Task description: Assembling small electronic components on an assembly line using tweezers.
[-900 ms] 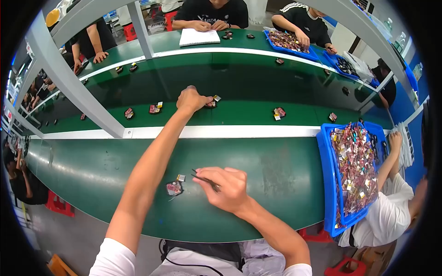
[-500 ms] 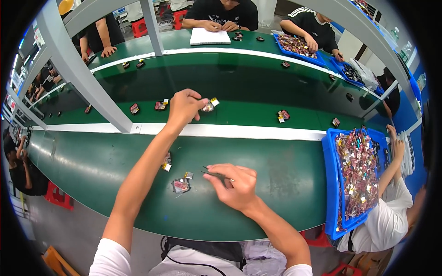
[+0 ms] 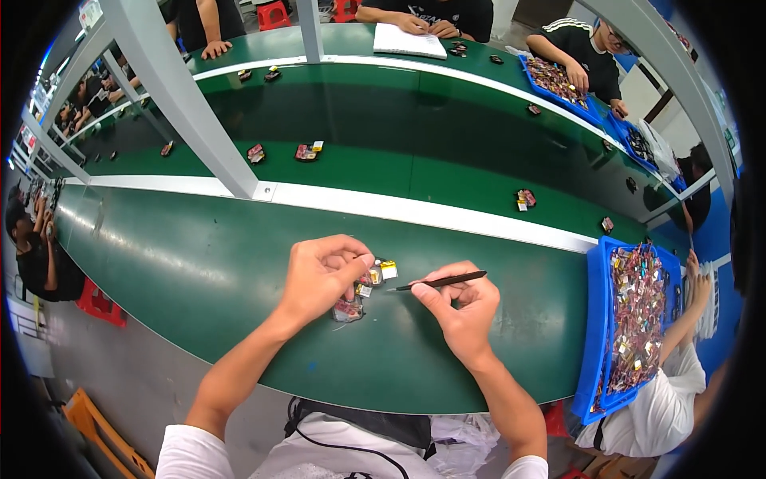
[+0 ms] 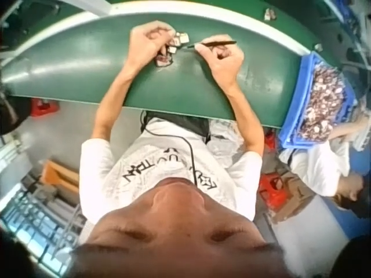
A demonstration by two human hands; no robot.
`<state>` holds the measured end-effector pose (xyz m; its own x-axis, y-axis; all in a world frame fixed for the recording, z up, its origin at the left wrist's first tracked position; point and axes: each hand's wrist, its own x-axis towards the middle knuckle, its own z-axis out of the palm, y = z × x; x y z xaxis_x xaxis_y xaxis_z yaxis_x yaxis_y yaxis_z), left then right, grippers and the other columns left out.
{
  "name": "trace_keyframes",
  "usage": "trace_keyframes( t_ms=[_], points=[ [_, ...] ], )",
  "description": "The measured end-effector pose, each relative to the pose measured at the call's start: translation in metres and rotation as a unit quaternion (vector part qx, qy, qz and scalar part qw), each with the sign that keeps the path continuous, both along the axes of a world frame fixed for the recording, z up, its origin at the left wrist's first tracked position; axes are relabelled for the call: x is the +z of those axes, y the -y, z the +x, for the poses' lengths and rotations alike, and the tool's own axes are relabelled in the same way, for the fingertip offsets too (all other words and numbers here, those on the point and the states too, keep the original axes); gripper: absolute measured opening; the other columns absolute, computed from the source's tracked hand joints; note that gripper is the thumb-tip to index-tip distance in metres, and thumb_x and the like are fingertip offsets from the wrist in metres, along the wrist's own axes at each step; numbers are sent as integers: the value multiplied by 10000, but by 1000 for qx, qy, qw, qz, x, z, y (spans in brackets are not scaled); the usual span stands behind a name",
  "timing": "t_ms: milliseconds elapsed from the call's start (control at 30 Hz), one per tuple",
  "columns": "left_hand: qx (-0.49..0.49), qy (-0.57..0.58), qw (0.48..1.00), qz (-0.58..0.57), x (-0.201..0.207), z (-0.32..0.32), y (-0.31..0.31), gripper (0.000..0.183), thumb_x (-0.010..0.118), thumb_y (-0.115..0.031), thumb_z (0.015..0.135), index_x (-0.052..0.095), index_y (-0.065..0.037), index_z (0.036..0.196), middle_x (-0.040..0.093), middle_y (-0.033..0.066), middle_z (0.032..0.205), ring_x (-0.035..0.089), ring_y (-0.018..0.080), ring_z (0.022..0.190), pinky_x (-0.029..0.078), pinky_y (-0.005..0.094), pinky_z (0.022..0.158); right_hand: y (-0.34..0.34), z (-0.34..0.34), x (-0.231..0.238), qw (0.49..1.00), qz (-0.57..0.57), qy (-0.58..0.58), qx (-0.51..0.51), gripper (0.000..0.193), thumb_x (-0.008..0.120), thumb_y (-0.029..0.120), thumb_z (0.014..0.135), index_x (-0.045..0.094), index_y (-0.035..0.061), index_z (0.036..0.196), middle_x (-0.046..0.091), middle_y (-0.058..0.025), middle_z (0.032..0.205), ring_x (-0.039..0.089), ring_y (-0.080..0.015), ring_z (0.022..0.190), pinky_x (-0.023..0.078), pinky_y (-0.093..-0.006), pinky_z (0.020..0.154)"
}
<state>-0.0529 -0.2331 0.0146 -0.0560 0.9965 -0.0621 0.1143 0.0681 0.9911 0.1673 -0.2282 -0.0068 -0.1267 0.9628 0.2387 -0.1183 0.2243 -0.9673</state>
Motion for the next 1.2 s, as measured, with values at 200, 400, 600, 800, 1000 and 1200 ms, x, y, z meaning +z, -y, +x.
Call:
trace_keyframes(
  t_ms=[200,400,600,800,1000,1200],
  points=[
    [-11,-17,1000,19,2,9,7,92,714,-2,904,719,77,951,696,65,712,621,61,525,465,196,471,2,-2,0,999,21,40,-16,183,817,-43,811,682,-23,932,671,-29,787,456,10,511,322,-178,458],
    [-18,-30,999,33,1,12,9,98,716,-7,910,715,78,958,694,60,702,627,62,523,460,193,470,4,0,-2,996,44,80,-11,181,830,-28,802,698,-8,924,649,-1,707,444,10,479,297,-186,444],
    [-23,-25,999,24,0,16,10,107,714,-17,919,712,77,970,694,67,700,629,70,520,475,206,461,3,-1,-3,993,41,109,-20,190,844,-8,796,707,-2,928,624,21,668,435,12,465,282,-189,438],
    [-22,-4,1000,14,-3,19,12,135,708,-16,926,703,75,1025,710,88,749,655,94,555,507,217,464,3,2,-4,999,-42,13,8,181,816,-23,829,689,-9,956,628,29,690,417,22,510,271,-178,461],
    [-35,-3,999,24,-5,21,13,145,701,-1,926,698,76,1049,728,118,826,671,109,586,524,225,465,3,3,0,993,-116,-25,25,162,785,-44,854,675,-17,970,630,30,706,397,36,537,259,-174,468],
    [-29,0,999,35,-7,24,12,142,698,0,926,699,75,1048,727,118,824,673,111,590,524,224,469,1,9,-4,994,-102,1,33,157,785,-46,850,676,-18,959,633,24,720,399,37,538,260,-170,471]
  ],
)
